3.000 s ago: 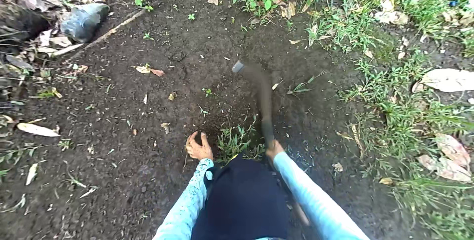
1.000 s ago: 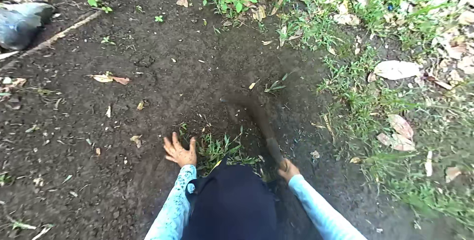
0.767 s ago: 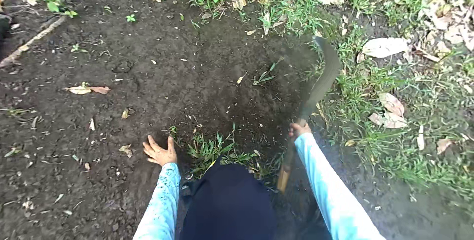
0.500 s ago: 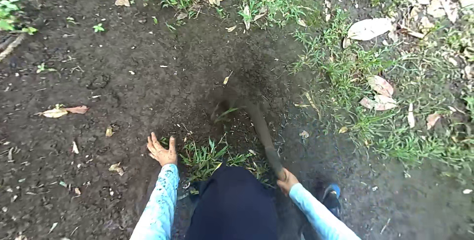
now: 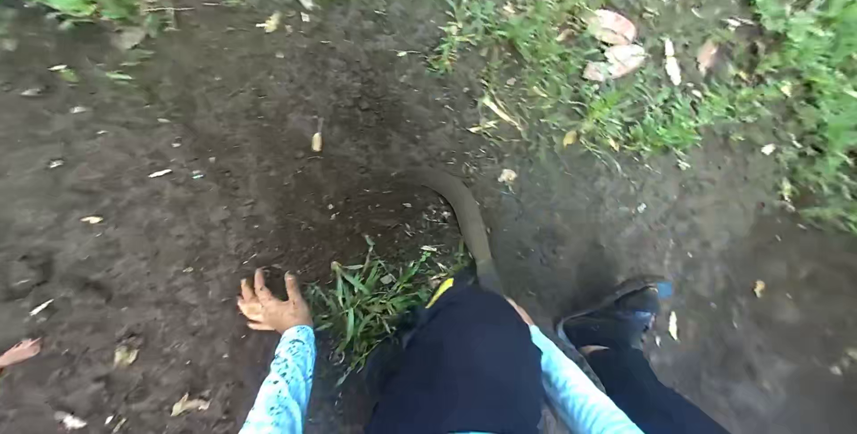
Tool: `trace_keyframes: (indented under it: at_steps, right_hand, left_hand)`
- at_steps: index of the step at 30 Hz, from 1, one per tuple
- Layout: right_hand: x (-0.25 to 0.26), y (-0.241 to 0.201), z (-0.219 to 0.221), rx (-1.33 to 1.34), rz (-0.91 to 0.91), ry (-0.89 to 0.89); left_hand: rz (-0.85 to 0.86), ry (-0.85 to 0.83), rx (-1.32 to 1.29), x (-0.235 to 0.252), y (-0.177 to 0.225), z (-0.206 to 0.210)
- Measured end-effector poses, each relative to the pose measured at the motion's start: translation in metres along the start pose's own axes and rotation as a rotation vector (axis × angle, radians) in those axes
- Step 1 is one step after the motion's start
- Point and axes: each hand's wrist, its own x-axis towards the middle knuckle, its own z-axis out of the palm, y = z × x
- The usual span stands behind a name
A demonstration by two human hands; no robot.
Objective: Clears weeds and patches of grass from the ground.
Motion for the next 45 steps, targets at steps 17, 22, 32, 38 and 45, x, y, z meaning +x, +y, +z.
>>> trace_keyframes:
  at_steps: [17, 22, 32, 38, 45]
  right_hand:
    - [0.009, 0.038, -0.062, 0.356, -0.052, 0.079]
    - [0.004, -0.015, -0.168, 0.828, -0.217, 0.287]
    - [-0.002, 0.084, -0.068, 0.026, -0.161, -0.083]
    - [-0.009, -0.013, -0.136, 0.927, -0.215, 0.172]
    - [-0.006, 0.101, -0.018, -0.068, -0.237, -0.084]
  left_hand:
    - [0.233, 0.232, -0.319, -0.055, 0.066, -0.076]
    - [0.256, 0.253, -0.311, -0.105, 0.077, -0.11]
    - [0.109, 0.34, -0.324, -0.184, 0.044, -0.159]
    - [0.147, 0.367, -0.262, -0.235, 0.007, -0.234]
    - [0.032, 0.48, -0.432, -0.253, 0.027, -0.265]
